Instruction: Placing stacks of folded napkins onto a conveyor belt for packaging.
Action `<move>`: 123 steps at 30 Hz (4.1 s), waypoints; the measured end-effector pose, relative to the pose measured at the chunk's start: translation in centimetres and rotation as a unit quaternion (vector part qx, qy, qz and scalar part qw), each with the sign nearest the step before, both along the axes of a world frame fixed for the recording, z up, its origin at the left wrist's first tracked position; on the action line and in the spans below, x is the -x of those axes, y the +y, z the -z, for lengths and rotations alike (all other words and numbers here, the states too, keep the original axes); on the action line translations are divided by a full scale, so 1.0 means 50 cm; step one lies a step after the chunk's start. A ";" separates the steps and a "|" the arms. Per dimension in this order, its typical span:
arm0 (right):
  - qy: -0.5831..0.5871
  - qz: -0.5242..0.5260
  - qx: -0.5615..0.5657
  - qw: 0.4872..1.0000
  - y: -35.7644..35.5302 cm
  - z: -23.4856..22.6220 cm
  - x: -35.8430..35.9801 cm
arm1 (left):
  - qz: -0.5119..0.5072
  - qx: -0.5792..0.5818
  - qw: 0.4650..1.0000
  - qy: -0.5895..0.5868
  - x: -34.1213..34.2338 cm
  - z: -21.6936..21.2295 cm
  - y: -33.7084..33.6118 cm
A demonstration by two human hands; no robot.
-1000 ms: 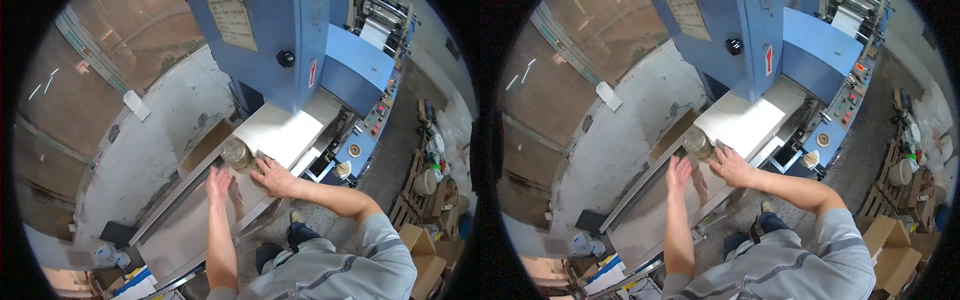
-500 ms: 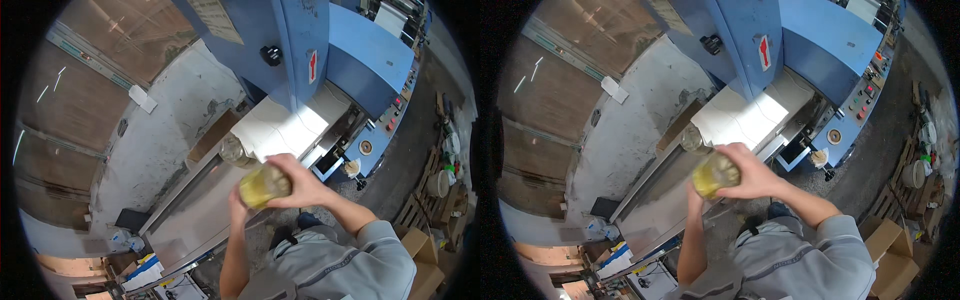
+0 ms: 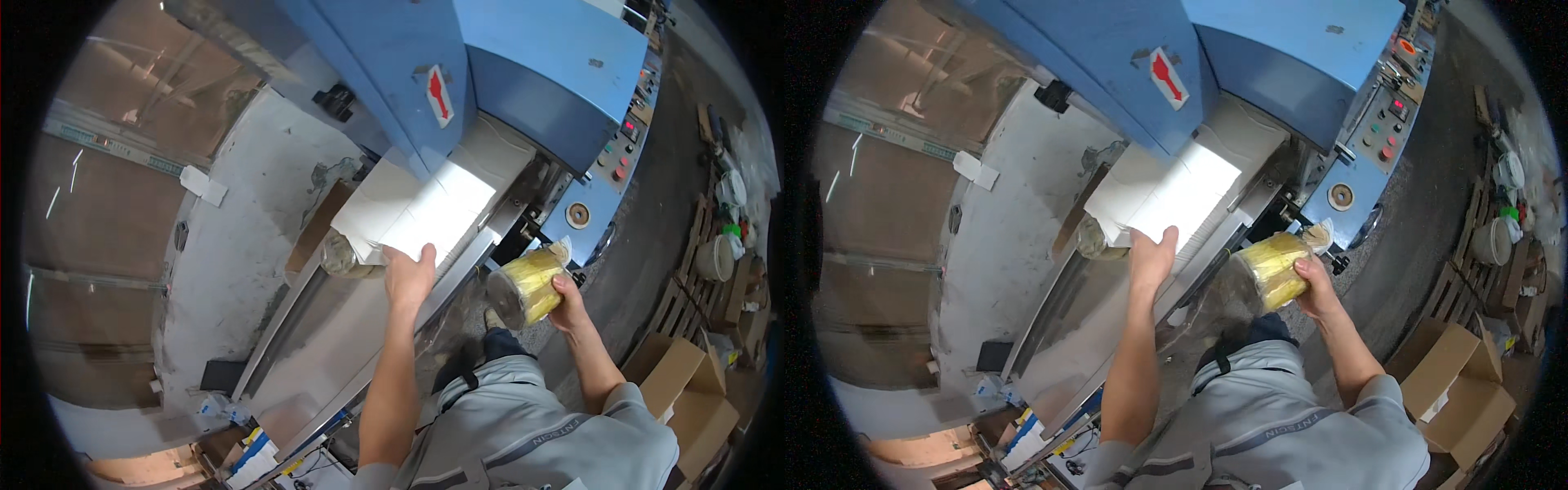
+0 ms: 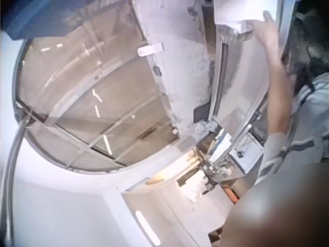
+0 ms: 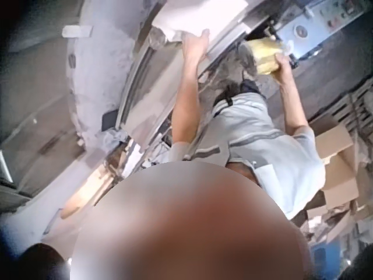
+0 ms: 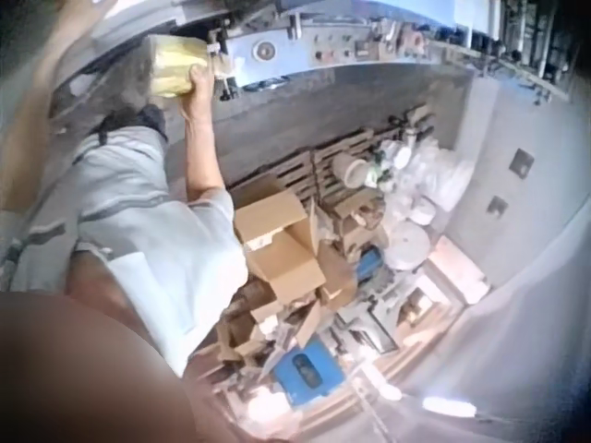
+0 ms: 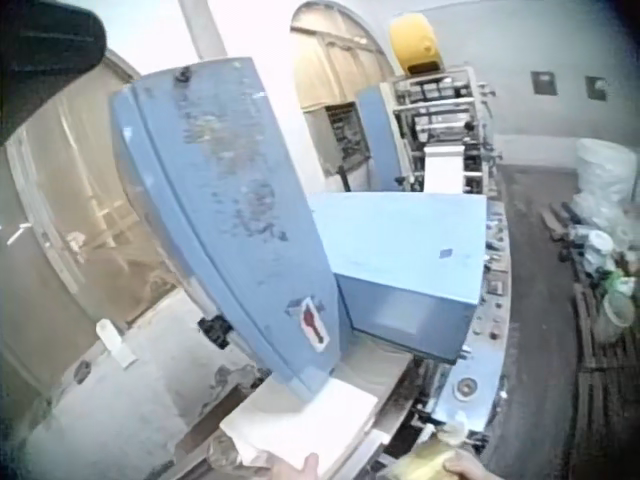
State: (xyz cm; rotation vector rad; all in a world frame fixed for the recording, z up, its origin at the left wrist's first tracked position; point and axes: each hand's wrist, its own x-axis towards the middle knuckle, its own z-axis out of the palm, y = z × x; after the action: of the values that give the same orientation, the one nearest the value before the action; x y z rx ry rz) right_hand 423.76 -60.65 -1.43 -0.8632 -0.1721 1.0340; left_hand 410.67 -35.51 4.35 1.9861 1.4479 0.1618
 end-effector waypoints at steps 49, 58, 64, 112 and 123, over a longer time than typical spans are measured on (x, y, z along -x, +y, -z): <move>-0.022 -0.156 0.009 0.988 0.325 -0.036 0.224 | -0.152 0.292 0.839 -0.434 0.462 0.101 0.029; 0.009 -0.158 -0.047 0.986 0.162 -0.134 0.033 | 0.036 0.074 0.975 -0.208 -0.038 0.033 0.025; -0.033 -0.156 -0.039 0.986 0.131 -0.093 -0.061 | 0.027 -0.009 0.998 -0.055 -0.125 0.010 -0.003; -0.766 -0.191 0.070 0.610 0.506 -0.158 0.419 | 0.272 -0.206 0.874 0.345 0.810 0.130 0.052; -0.895 -0.218 0.079 0.382 0.718 -0.056 0.351 | 0.181 -0.220 0.943 0.171 0.844 0.039 0.138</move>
State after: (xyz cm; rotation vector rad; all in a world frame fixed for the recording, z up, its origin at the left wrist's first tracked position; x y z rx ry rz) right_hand 406.21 -24.74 1.36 -1.8568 -2.3067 0.0045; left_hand 368.48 -28.58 2.42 2.7242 1.2934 -0.0297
